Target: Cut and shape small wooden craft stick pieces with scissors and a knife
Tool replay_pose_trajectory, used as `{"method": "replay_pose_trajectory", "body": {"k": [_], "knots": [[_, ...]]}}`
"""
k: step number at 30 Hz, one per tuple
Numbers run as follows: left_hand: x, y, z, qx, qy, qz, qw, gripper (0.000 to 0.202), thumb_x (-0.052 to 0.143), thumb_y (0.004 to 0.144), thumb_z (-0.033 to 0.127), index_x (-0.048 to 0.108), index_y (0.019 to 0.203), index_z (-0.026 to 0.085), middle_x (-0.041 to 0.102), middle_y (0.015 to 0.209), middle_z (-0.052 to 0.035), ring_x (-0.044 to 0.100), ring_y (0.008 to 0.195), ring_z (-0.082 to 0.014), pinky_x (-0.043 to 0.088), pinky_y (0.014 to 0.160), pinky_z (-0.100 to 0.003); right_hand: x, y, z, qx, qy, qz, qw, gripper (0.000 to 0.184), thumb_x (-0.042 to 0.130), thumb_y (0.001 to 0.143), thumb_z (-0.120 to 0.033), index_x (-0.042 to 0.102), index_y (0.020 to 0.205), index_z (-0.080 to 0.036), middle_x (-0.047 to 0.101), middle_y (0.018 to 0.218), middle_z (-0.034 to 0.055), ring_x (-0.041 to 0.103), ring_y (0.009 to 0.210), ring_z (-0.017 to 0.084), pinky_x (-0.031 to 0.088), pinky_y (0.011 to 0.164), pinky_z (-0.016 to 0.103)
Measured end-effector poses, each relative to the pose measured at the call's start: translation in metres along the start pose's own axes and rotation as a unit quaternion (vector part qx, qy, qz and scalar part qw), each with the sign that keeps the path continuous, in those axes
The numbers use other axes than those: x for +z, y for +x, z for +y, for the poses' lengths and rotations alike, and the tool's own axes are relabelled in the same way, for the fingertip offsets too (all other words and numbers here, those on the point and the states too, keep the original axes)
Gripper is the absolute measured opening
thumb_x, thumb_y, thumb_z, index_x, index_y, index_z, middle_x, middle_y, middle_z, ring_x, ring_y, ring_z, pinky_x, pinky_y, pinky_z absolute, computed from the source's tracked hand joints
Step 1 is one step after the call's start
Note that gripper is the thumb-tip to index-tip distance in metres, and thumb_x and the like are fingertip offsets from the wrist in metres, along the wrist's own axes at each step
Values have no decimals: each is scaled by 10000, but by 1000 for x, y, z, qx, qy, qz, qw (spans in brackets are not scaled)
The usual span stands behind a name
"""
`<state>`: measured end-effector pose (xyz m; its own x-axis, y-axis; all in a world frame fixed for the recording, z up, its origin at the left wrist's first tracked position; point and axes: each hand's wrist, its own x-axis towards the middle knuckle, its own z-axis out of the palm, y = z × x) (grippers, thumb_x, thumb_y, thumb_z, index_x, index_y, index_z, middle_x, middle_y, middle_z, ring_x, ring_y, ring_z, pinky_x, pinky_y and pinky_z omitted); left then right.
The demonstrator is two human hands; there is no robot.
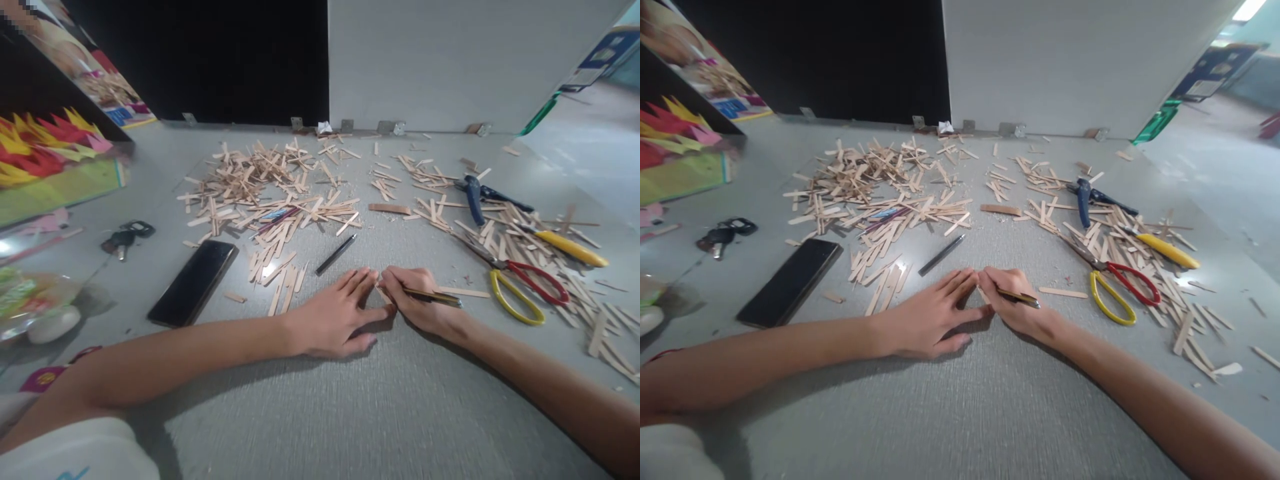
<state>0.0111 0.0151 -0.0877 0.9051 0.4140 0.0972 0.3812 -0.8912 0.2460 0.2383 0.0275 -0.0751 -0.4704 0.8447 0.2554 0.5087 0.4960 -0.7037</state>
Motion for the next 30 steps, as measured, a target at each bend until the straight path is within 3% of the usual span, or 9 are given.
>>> {"method": "replay_pose_trajectory", "body": {"k": [10, 14, 24, 30], "knots": [[0, -1, -2, 4, 20, -4, 1000, 510, 591, 1050, 426, 586, 1514, 213, 388, 1715, -257, 318, 1600, -549, 315, 1252, -754, 4, -6, 6, -32, -7, 8, 999, 481, 388, 1162, -429, 378, 710, -267, 442, 574, -64, 415, 474, 118, 318, 499, 273], [-3, 0, -1, 4, 21, -10, 1000, 508, 582, 1054, 418, 596, 1508, 191, 395, 1695, -288, 329, 1589, -565, 327, 1244, -748, 3, -7, 7, -34, -9, 8, 999, 472, 382, 1164, -393, 401, 711, -260, 464, 573, -61, 439, 467, 113, 326, 496, 264], [-7, -1, 0, -6, 23, -17, 1000, 507, 593, 1046, 425, 583, 1522, 251, 436, 1706, -204, 353, 1593, -504, 315, 1253, -720, 6, -10, 6, -10, -31, 29, 999, 452, 402, 1134, -347, 393, 691, -258, 472, 554, -56, 432, 454, 108, 311, 488, 262], [-9, 0, 1, 4, 15, -20, 1000, 520, 562, 1061, 394, 569, 1547, 208, 390, 1711, -289, 348, 1577, -573, 330, 1197, -774, 8, -14, 5, 2, -34, 52, 998, 452, 417, 1123, -355, 398, 681, -258, 490, 548, -48, 448, 455, 114, 319, 491, 263]]}}
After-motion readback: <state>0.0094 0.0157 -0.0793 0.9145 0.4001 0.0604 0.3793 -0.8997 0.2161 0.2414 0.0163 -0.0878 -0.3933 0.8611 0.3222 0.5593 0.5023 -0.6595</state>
